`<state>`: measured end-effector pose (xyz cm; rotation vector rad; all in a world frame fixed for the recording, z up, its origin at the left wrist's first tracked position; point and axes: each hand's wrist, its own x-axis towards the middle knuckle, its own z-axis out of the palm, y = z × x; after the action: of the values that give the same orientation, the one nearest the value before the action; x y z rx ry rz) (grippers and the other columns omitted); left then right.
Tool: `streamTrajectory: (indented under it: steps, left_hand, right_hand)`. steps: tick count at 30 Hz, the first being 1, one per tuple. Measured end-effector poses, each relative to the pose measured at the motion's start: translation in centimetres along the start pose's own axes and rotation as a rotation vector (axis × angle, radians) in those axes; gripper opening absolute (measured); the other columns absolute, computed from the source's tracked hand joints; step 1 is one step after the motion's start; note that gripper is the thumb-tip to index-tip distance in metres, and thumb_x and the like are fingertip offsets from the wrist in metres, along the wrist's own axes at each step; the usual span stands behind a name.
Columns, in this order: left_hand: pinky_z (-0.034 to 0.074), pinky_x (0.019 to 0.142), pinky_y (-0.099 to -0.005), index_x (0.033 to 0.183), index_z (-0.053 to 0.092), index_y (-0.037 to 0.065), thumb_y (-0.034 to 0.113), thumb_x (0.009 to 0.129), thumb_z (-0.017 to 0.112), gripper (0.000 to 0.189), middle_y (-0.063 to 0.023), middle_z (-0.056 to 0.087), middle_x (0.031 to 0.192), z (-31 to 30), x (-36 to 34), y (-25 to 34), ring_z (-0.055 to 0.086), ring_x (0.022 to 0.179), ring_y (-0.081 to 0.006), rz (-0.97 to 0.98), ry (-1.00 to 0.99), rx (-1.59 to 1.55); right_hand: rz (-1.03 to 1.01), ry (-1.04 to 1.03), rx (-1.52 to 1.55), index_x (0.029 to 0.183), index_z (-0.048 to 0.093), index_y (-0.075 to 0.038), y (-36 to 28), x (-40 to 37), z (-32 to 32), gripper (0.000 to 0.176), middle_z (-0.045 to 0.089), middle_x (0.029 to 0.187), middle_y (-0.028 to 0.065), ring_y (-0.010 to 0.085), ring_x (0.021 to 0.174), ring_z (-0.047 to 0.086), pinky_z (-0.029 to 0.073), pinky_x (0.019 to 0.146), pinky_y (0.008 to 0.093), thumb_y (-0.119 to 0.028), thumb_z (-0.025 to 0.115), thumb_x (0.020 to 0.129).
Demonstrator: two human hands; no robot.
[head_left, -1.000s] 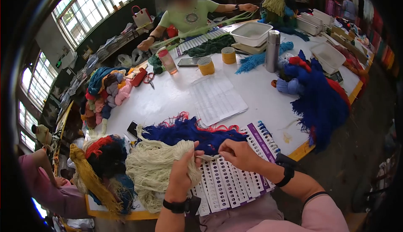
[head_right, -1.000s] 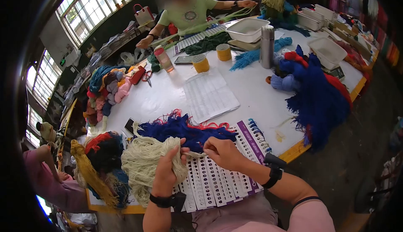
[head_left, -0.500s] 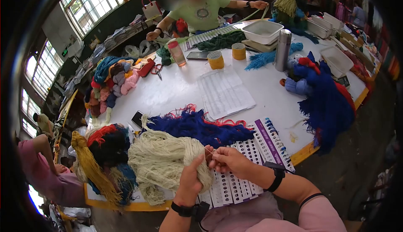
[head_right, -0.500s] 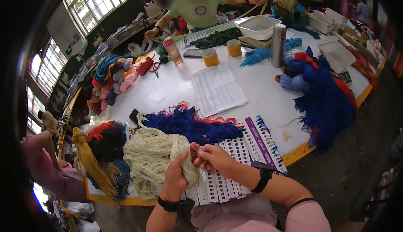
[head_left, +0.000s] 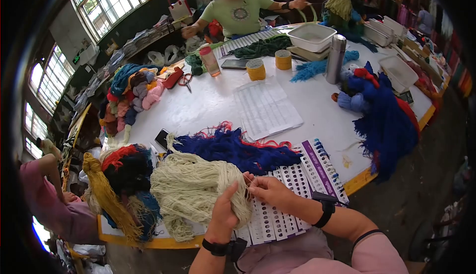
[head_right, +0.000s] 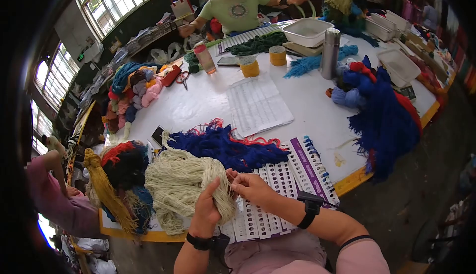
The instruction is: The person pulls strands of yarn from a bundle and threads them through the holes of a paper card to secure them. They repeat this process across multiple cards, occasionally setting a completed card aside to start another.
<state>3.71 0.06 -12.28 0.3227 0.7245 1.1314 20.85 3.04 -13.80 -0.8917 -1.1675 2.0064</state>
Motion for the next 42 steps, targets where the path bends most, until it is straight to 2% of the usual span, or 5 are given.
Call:
streamTrajectory:
  steps: [3,6,8,12,42]
  left_hand:
    - [0.046,0.099,-0.0402,0.138,0.045,0.002,0.028,0.097,0.056,0.050,-0.0136,0.055,0.132,-1.6,0.5,-0.6,0.056,0.119,-0.0258,-0.013,-0.019,-0.033]
    - [0.037,0.109,-0.0404,0.145,0.038,0.003,0.028,0.081,0.069,0.075,-0.0179,0.046,0.144,-5.0,-2.5,-1.0,0.049,0.129,-0.0296,0.641,-0.124,1.415]
    - [0.036,0.109,-0.0408,0.146,0.038,0.003,0.019,0.079,0.064,0.074,-0.0189,0.048,0.142,-6.1,-1.3,-2.1,0.049,0.129,-0.0292,0.845,-0.086,1.546]
    - [0.046,0.097,-0.0325,0.132,0.053,0.002,0.024,0.097,0.057,0.042,-0.0092,0.061,0.125,-2.7,1.2,-2.5,0.059,0.113,-0.0176,-0.082,-0.117,-0.040]
    - [0.054,0.075,-0.0263,0.119,0.063,0.005,0.027,0.098,0.057,0.031,-0.0007,0.067,0.102,-0.7,0.3,-1.7,0.064,0.087,-0.0112,-0.024,-0.070,-0.005]
  right_hand:
    - [0.008,0.019,-0.057,0.095,0.061,-0.004,1.1,-0.1,-1.0,0.013,0.063,0.082,-0.0011,0.0050,0.067,0.052,0.041,0.060,0.0215,-0.017,0.060,0.096]
    - [0.008,-0.019,-0.040,0.100,0.064,-0.009,0.4,0.3,-0.4,0.013,0.048,0.069,-0.0085,0.0016,0.055,0.040,0.031,0.047,0.0203,-0.019,0.060,0.094]
    - [0.017,-0.069,0.033,0.111,0.063,-0.007,0.4,0.6,-1.0,0.020,0.049,0.069,-0.0072,0.0022,0.053,0.041,0.032,0.046,0.0211,-0.015,0.057,0.093]
    - [0.002,0.032,0.055,0.081,0.049,-0.009,2.0,-0.2,-1.7,0.013,0.046,0.062,-0.0044,0.0067,0.048,0.040,0.031,0.044,0.0225,-0.010,0.057,0.091]
    - [-0.044,0.053,0.000,0.082,0.051,-0.007,1.5,0.1,-0.7,0.012,0.049,0.059,-0.0017,0.0074,0.045,0.042,0.035,0.044,0.0221,-0.010,0.057,0.092]
